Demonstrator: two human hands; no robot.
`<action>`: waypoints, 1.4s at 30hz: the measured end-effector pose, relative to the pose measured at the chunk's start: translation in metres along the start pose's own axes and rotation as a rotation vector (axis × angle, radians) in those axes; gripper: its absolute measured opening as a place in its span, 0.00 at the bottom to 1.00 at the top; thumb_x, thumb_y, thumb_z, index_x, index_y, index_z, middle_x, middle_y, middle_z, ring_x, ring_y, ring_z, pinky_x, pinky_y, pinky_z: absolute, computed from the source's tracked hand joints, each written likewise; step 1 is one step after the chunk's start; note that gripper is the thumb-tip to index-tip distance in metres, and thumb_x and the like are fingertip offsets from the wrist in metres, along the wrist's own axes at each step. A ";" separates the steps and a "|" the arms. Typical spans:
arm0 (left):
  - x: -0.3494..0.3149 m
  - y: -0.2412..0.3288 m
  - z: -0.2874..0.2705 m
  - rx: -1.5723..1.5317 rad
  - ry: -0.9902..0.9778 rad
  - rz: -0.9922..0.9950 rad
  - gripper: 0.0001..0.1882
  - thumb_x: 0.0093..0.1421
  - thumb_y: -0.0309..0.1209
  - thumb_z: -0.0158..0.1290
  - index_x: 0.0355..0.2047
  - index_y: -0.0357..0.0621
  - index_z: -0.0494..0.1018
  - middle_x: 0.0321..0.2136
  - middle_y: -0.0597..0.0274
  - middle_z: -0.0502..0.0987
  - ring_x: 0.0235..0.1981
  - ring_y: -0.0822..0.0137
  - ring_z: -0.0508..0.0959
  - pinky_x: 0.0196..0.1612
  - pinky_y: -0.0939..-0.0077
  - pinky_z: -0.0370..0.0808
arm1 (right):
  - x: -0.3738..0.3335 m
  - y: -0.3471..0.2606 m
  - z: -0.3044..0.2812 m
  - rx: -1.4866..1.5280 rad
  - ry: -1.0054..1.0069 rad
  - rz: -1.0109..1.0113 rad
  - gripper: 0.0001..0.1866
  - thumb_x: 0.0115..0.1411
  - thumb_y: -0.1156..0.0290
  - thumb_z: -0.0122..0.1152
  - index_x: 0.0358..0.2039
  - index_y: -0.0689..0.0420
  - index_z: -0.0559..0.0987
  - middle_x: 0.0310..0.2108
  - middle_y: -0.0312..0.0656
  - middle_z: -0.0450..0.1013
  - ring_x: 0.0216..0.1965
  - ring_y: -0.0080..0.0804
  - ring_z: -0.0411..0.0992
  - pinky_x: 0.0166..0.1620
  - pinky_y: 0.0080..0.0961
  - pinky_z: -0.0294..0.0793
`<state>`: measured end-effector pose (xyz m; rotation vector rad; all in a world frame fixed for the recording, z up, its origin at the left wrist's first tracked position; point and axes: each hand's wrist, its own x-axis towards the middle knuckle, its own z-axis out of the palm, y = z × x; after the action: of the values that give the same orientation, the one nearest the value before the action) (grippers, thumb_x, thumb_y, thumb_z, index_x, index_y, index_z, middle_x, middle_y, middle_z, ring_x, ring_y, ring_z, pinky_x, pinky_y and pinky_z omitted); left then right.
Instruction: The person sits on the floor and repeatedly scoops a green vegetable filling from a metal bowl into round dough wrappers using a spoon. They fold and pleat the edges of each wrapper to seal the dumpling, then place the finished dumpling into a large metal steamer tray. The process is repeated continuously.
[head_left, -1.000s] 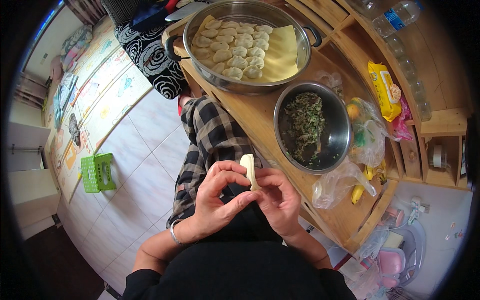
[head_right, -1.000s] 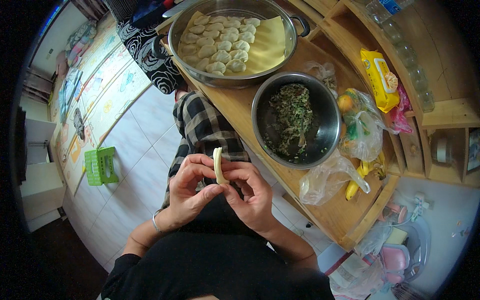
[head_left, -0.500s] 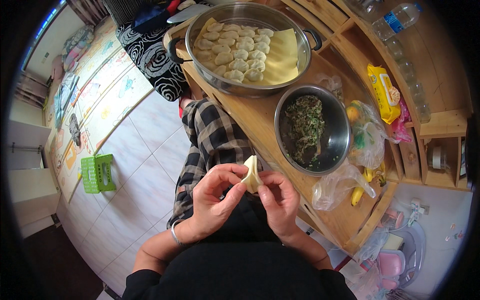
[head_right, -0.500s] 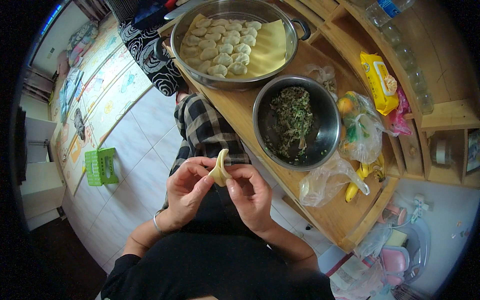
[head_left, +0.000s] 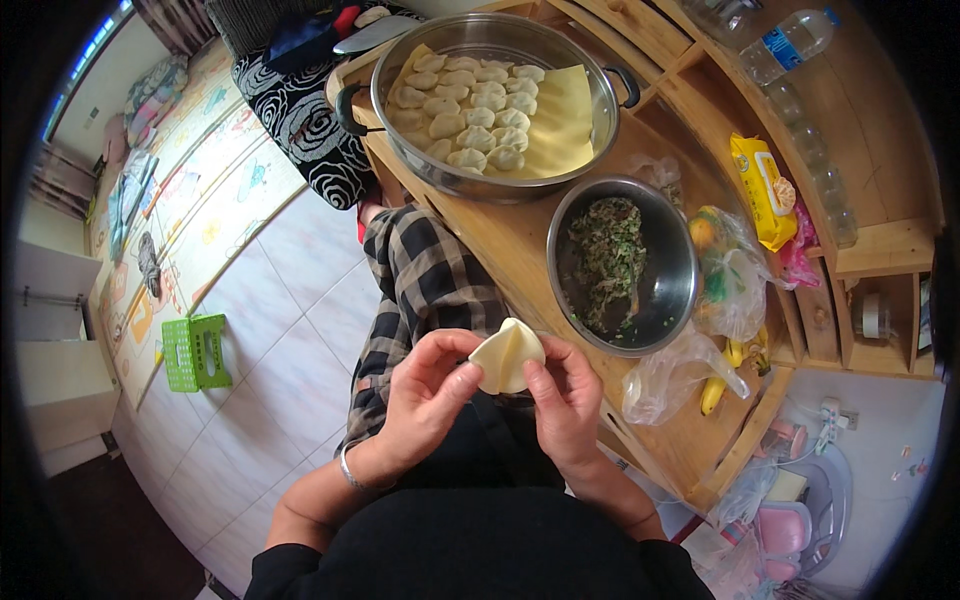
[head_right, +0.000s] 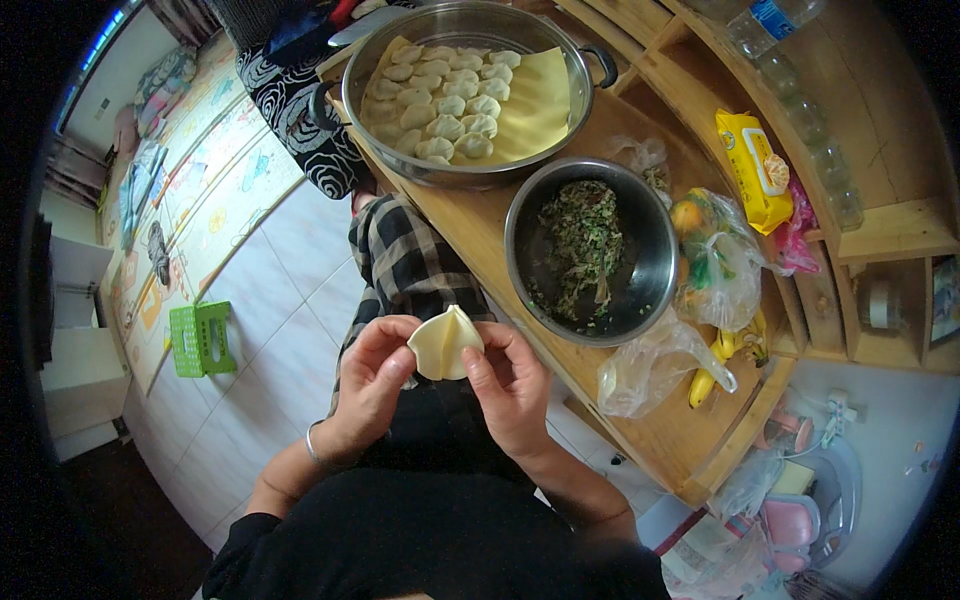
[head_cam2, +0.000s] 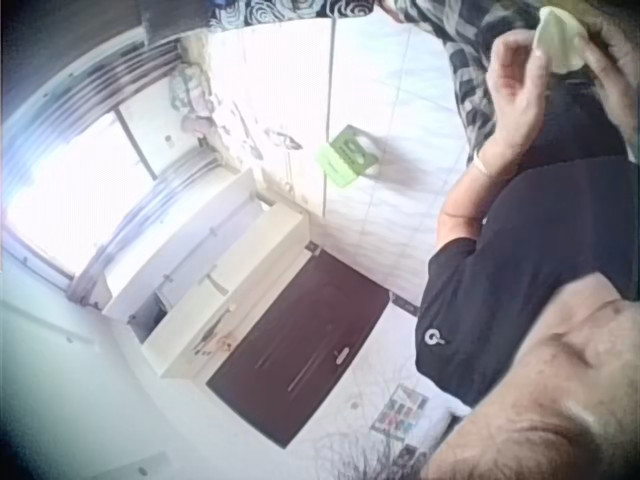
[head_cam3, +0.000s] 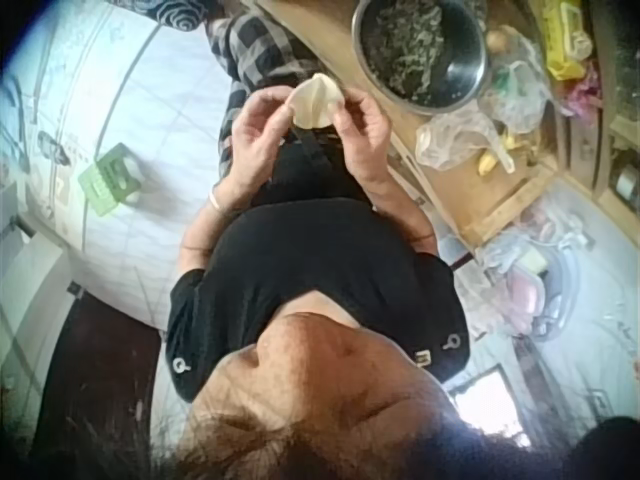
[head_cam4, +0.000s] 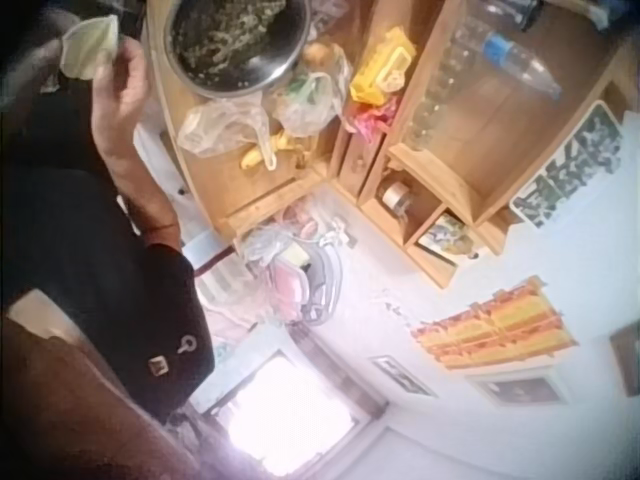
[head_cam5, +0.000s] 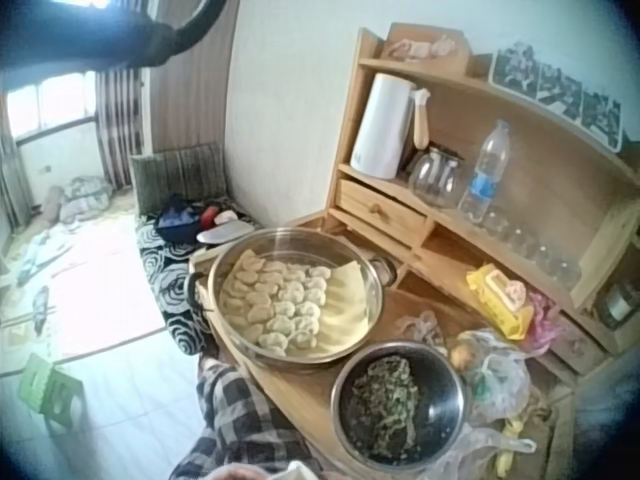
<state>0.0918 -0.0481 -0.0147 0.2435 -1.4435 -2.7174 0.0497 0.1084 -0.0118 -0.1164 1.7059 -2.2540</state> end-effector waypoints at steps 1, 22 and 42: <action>0.001 -0.001 0.002 0.055 -0.008 0.014 0.12 0.63 0.25 0.54 0.45 0.34 0.69 0.43 0.62 0.72 0.46 0.73 0.72 0.46 0.79 0.71 | -0.001 -0.001 0.001 -0.063 -0.016 -0.034 0.11 0.63 0.74 0.57 0.45 0.63 0.73 0.41 0.37 0.73 0.38 0.17 0.71 0.43 0.16 0.71; 0.016 -0.003 -0.009 -0.077 0.101 -0.257 0.08 0.60 0.28 0.56 0.37 0.37 0.75 0.27 0.63 0.78 0.19 0.77 0.69 0.22 0.85 0.65 | -0.043 -0.073 -0.172 -0.648 0.518 -0.005 0.11 0.63 0.70 0.57 0.44 0.61 0.75 0.34 0.34 0.74 0.34 0.17 0.70 0.38 0.18 0.71; 0.023 0.002 -0.006 -0.207 -0.077 -0.515 0.14 0.56 0.21 0.57 0.43 0.34 0.71 0.38 0.51 0.79 0.36 0.63 0.81 0.41 0.69 0.81 | 0.095 -0.049 -0.145 -1.539 -0.206 -0.542 0.20 0.45 0.79 0.66 0.42 0.52 0.80 0.32 0.36 0.70 0.36 0.34 0.71 0.38 0.29 0.74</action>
<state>0.0702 -0.0566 -0.0192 0.5755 -1.2373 -3.2863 -0.0862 0.2261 -0.0184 -1.1425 3.0041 -0.5247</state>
